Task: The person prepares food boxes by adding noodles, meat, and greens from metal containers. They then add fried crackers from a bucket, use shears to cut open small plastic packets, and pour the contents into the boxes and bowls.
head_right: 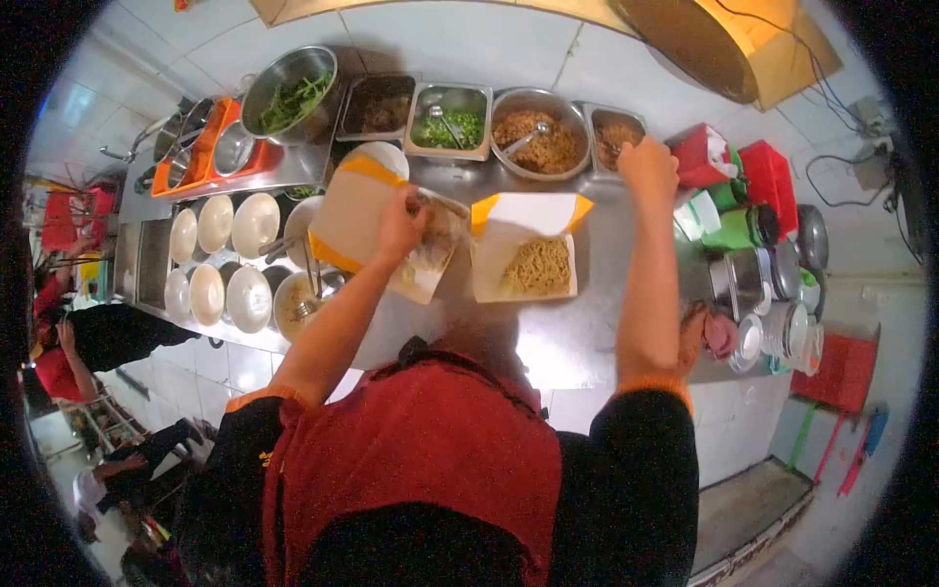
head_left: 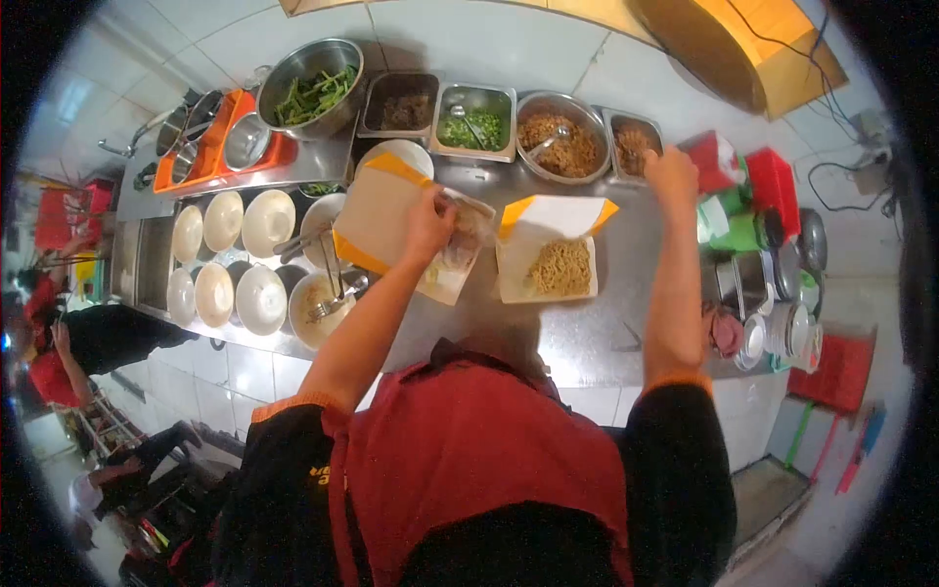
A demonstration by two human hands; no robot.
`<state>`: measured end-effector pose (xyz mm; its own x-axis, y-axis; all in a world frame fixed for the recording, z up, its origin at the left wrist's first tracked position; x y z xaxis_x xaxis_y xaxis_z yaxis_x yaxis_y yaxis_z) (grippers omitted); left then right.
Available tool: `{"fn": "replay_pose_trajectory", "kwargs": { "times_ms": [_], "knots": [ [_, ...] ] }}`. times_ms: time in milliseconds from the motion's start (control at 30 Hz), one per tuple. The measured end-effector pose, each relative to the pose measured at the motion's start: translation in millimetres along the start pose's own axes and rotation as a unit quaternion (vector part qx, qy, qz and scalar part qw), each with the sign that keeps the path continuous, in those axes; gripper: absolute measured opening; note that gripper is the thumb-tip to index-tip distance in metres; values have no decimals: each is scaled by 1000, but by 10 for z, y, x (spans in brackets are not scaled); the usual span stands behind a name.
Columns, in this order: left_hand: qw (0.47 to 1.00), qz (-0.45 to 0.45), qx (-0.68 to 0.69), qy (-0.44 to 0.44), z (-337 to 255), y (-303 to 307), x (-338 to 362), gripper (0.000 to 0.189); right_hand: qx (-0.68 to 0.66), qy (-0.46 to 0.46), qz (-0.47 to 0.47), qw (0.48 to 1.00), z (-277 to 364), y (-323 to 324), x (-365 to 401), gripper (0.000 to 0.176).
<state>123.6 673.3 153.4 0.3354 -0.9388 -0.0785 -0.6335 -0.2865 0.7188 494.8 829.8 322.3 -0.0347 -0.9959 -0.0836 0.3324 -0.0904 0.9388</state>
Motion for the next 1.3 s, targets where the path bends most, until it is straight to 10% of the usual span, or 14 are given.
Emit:
{"fn": "replay_pose_trajectory", "kwargs": {
  "times_ms": [33, 100, 167, 200, 267, 567, 667, 900, 1000, 1067, 1300],
  "knots": [
    [999, -15, -9, -39, -26, 31, 37, 31, -67, 37, -38, 996, 449, 295, 371, 37],
    [997, -16, -27, -72, 15, 59, 79, 34, -340, 58, 221, 913, 1242, 353, 1261, 26],
    [994, -57, -28, -87, 67, 106, 161, 29, -385, 187, 435, 792, 1605, -423, 1918, 24],
    [992, -82, -26, -95, 67, 143, 200, 26, -272, 214, 446, 825, 1791, -741, 2097, 28],
    [991, -105, 74, -26, -147, 489, 379, 24, -122, 306, 234, 915, 1765, -1680, 2196, 39],
    [894, -4, 240, 379, 204, 837, 1591, 33, -150, 319, 159, 922, 1873, -1783, 2284, 72],
    [954, -198, 146, 173, 327, 623, 1404, 27, -171, 313, 146, 923, 1880, -1829, 2417, 79],
    [988, 52, 122, 73, 424, 329, 1144, 23, -139, 259, 119, 948, 1662, -1826, 2674, 81],
    [995, -7, 72, -65, 179, 1084, 889, 23, -114, 256, 95, 955, 1527, -1887, 2560, 75],
    [989, -53, 128, 58, 390, 1474, 490, 26, -104, 245, 60, 962, 1494, -1851, 2504, 72],
    [938, -80, -300, -153, 545, 1587, -199, 31, -144, 253, 113, 950, 1805, -1180, 2751, 74]
  ]
}}
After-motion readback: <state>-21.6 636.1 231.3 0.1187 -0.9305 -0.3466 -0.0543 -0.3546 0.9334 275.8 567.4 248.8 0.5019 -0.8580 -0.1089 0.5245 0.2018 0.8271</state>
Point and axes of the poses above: each hand's wrist, its own x-axis away from the middle knuckle, its own y-axis out of the back of the hand, z = x × y, the point moved 3 cm from there along -x, towards the middle knuckle, and after that the axes turned 12 degrees about -x, right-handed, at the moved point
